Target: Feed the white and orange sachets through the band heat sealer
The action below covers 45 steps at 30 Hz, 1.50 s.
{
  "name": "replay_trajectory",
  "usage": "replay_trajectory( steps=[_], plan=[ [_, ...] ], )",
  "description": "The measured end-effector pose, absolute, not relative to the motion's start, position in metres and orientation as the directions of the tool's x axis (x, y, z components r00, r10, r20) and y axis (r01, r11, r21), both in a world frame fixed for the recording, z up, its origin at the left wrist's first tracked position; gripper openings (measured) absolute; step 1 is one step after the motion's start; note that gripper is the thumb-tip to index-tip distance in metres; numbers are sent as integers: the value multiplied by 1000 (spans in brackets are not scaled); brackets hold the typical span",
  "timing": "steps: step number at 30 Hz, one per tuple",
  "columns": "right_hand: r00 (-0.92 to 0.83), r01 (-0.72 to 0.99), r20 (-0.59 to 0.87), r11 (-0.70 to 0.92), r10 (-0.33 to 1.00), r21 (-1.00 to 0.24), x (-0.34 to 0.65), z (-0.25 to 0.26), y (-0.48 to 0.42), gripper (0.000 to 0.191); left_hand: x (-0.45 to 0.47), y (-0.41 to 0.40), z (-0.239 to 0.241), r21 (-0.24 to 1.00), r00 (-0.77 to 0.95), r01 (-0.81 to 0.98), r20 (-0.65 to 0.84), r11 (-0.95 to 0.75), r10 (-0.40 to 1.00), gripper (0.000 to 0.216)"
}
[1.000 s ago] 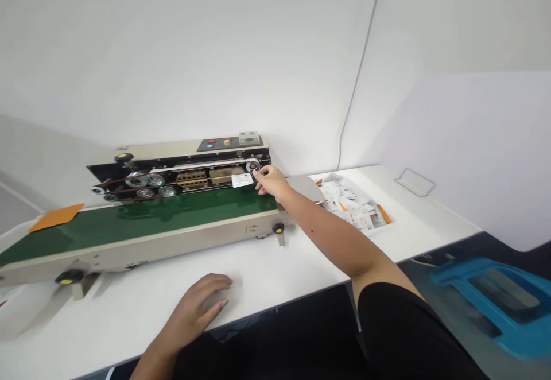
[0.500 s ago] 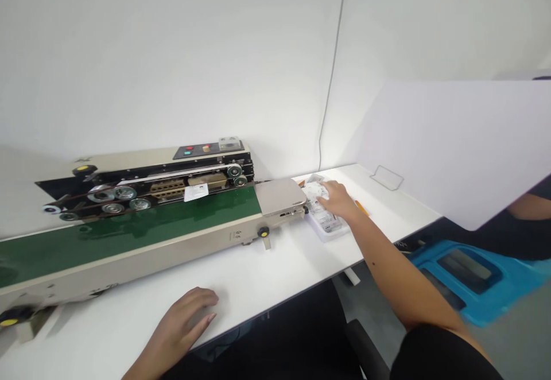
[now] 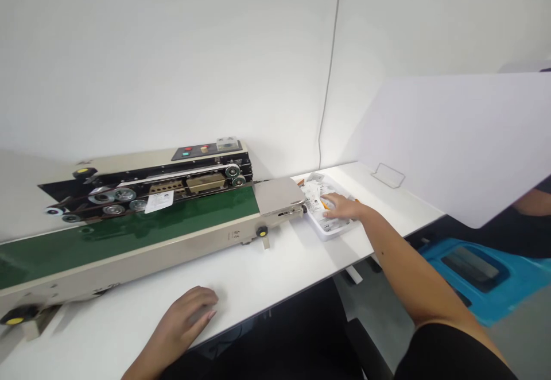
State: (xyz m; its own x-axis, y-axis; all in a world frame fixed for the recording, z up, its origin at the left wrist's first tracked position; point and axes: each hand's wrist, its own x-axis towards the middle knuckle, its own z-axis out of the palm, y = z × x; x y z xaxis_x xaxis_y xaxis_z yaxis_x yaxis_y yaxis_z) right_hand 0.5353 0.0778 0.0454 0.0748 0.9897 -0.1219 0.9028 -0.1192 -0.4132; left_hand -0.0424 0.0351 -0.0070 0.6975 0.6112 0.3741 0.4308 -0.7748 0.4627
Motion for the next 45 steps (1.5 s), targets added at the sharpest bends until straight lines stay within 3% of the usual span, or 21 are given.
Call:
replay_trajectory(
  steps=[11,18,23,29,33,36,40,45],
  plan=[
    [-17,871,-207,-87,978,-483,537,60,72,99,-39,36,-4,492,711,414,351,-766,610,13],
    [-16,867,-229,-101,973,-488,516,62,80,77,-37,36,-5,495,717,432,318,-754,620,12],
    [46,839,-250,-174,967,-516,510,55,81,77,-37,36,-4,492,711,440,320,-751,626,12],
    [116,702,-249,-257,962,-664,503,49,73,71,-38,36,-6,489,721,450,294,-747,627,14],
    [128,689,-282,-289,951,-664,490,49,70,75,-37,36,-5,486,723,447,299,-751,623,14],
    [130,700,-221,-247,967,-670,479,50,70,79,-37,37,-5,477,721,444,313,-759,618,15],
    [109,667,-184,-209,977,-715,465,48,71,71,-37,37,-8,461,726,438,325,-772,606,16],
    [107,463,-219,-244,970,-852,465,39,74,68,-39,37,-8,461,731,439,317,-771,605,15]
  ],
)
